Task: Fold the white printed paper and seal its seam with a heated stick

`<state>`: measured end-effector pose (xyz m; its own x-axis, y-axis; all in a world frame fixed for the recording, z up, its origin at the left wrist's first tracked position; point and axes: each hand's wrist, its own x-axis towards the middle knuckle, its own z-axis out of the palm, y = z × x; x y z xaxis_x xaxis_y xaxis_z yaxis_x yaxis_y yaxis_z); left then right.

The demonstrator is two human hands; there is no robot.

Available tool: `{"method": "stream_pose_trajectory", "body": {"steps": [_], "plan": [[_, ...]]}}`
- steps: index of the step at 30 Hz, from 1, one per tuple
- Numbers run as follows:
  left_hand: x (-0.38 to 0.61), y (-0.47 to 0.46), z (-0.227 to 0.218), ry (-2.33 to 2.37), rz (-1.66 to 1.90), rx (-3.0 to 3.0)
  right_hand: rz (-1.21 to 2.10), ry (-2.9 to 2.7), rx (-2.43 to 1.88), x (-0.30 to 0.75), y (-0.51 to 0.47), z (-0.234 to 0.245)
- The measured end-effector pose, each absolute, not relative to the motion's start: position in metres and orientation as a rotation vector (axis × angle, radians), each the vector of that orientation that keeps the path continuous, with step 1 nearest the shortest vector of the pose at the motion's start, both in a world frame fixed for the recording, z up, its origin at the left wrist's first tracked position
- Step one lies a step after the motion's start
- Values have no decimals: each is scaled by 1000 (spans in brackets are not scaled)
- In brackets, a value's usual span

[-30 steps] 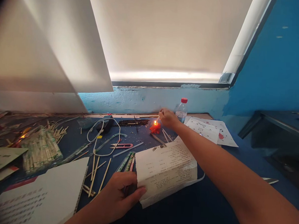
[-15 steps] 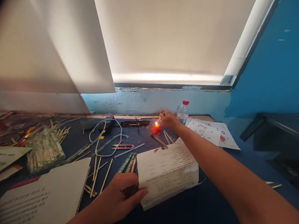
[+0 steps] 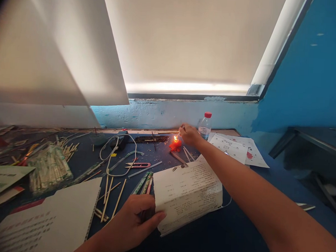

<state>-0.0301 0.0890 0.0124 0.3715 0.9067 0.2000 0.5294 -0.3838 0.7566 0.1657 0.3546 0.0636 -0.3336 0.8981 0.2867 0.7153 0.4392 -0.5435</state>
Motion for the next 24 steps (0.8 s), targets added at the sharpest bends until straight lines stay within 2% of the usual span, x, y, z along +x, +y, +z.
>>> {"method": "stream_pose_trajectory", "body": {"steps": [14, 24], "plan": [[-30, 89, 14, 1240, 798, 2033, 559, -2055, -1354, 163, 351, 65], [-32, 91, 9, 1164, 836, 1980, 934, -1655, -1478, 173, 363, 59]]}}
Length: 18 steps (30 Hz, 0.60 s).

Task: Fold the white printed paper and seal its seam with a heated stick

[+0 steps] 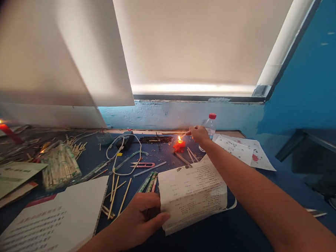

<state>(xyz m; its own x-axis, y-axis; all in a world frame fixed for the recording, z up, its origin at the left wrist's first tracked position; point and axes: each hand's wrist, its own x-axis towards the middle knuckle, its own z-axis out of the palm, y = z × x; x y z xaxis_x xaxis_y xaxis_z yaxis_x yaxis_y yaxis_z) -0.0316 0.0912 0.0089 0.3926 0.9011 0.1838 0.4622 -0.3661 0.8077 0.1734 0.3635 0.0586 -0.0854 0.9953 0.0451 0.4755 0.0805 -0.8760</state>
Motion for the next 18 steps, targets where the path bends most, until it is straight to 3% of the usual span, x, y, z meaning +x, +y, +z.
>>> {"method": "stream_pose_trajectory", "body": {"steps": [9, 18], "plan": [[-35, 94, 6, 1152, 756, 1776, 1216, -1408, -1337, 178, 340, 66], [-34, 95, 10, 1104, 773, 1636, 1389, -1416, -1083, 209, 241, 90]]}}
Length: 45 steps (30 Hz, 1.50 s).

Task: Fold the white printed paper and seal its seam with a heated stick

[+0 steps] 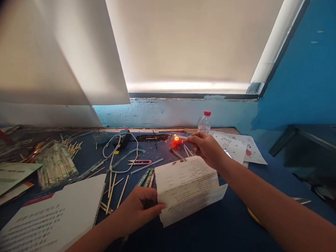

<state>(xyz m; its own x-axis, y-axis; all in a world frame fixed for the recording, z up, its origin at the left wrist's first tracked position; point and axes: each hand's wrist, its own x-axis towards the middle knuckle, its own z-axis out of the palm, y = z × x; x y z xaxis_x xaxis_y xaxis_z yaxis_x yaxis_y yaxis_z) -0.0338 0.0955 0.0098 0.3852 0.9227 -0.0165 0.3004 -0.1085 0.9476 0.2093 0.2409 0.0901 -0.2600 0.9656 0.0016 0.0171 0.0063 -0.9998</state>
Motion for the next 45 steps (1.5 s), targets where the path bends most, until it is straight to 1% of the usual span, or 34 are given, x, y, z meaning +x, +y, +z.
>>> {"method": "stream_pose_trajectory", "body": {"steps": [2, 7, 11, 16, 22, 26, 32, 34, 41, 45], "plan": [[-33, 96, 11, 1102, 780, 1631, 1427, -1397, -1042, 225, 212, 88], [-33, 96, 11, 1041, 851, 1610, 1551, -1415, -1095, 255, 146, 66], [-33, 96, 8, 1044, 839, 1620, 1497, -1518, -1118, 260, 115, 58], [-35, 96, 6, 1072, 819, 1649, 1208, -1572, -1126, 253, 114, 61], [-37, 96, 3, 1097, 813, 1652, 1179, -1655, -1117, 246, 121, 51], [-37, 97, 3, 1097, 813, 1637, 1063, -1692, -1203, 249, 112, 51], [-35, 96, 8, 1053, 839, 1563, 840, -1663, -1220, 246, 106, 48], [-35, 96, 9, 1020, 846, 1523, 841, -1655, -1241, 242, 105, 47], [-34, 100, 5, 912, 870, 1383, 1069, -1667, -1203, 244, 93, 46], [-34, 101, 4, 905, 897, 1350, 1005, -1758, -1202, 254, 86, 31]]}}
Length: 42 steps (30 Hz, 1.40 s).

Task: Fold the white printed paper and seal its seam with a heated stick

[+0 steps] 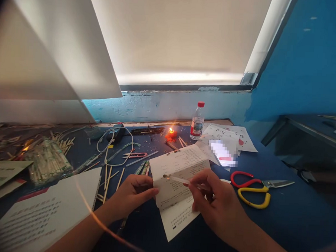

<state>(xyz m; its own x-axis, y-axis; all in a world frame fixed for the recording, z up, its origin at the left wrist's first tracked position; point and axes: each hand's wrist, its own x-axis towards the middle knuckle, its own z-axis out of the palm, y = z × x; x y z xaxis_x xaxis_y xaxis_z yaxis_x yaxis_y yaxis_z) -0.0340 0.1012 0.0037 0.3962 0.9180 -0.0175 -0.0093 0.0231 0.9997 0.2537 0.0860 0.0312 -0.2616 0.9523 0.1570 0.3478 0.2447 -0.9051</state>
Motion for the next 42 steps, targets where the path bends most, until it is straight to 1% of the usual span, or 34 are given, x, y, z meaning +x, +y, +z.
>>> {"method": "stream_pose_trajectory", "body": {"steps": [5, 12, 28, 42], "plan": [[-33, 100, 6, 922, 914, 1354, 845, -1881, -1189, 253, 81, 19], [-33, 100, 6, 933, 930, 1365, 615, -2062, -1092, 248, 77, 22], [-34, 98, 8, 931, 927, 1368, 503, -2166, -972, 243, 79, 24], [-34, 98, 10, 919, 926, 1349, 387, -2175, -1038, 253, 81, 24]]}}
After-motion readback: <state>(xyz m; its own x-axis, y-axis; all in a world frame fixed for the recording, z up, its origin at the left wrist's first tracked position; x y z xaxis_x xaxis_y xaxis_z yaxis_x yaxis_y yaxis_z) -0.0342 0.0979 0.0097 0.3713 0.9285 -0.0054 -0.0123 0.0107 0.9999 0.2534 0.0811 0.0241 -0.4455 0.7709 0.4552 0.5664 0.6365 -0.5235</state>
